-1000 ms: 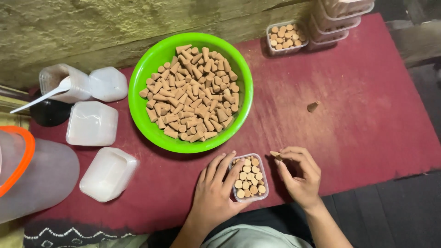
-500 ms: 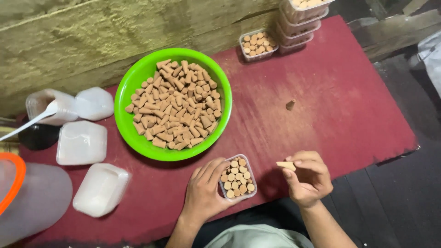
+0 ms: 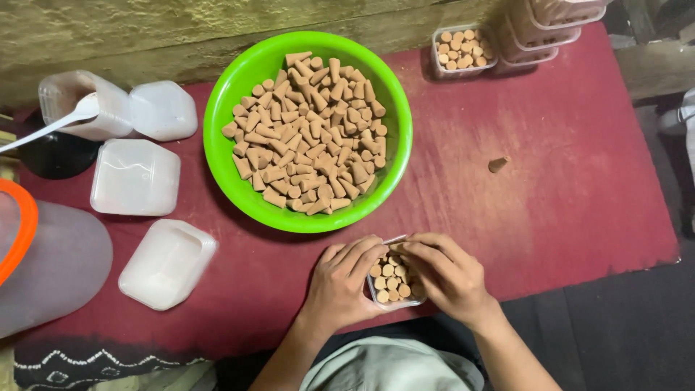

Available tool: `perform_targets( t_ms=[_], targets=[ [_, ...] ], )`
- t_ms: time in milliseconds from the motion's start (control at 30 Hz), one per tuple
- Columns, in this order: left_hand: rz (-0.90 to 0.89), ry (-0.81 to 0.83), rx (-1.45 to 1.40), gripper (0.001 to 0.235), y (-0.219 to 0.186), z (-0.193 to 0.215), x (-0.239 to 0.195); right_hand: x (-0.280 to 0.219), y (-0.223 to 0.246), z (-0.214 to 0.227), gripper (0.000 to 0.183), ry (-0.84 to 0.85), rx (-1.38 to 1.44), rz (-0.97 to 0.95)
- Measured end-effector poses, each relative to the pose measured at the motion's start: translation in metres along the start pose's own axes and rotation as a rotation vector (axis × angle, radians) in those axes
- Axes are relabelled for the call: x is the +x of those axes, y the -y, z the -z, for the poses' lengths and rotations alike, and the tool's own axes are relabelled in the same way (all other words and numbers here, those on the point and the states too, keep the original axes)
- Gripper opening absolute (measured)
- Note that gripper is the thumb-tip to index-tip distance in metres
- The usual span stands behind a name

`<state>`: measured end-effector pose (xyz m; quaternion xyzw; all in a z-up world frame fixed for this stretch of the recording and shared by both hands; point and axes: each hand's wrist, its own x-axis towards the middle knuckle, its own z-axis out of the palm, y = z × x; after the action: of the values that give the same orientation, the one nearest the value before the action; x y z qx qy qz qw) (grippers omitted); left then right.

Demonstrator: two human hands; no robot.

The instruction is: The person is picking up incense cones from a large green bowl and placing them into small plastic containers, arranging them neatly.

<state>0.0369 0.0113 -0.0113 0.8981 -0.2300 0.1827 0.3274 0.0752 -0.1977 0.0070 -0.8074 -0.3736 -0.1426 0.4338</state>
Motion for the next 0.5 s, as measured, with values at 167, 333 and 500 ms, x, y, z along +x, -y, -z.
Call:
perform_targets(
  t_ms=[167, 333, 500],
  targets=[
    [-0.005, -0.021, -0.012, 0.074, 0.0000, 0.0014, 0.0026, 0.0024, -0.0017, -0.0029, 0.017, 0.066, -0.055, 0.024],
    [0.000, -0.008, -0.023, 0.076, 0.0017, -0.0006, -0.0013, 0.0021, -0.0037, -0.0079, 0.015, 0.086, -0.055, 0.011],
    [0.010, -0.035, 0.013, 0.077, 0.0014, -0.0048, -0.0031, -0.0058, -0.0077, -0.0098, 0.018, 0.065, -0.044, 0.047]
  ],
)
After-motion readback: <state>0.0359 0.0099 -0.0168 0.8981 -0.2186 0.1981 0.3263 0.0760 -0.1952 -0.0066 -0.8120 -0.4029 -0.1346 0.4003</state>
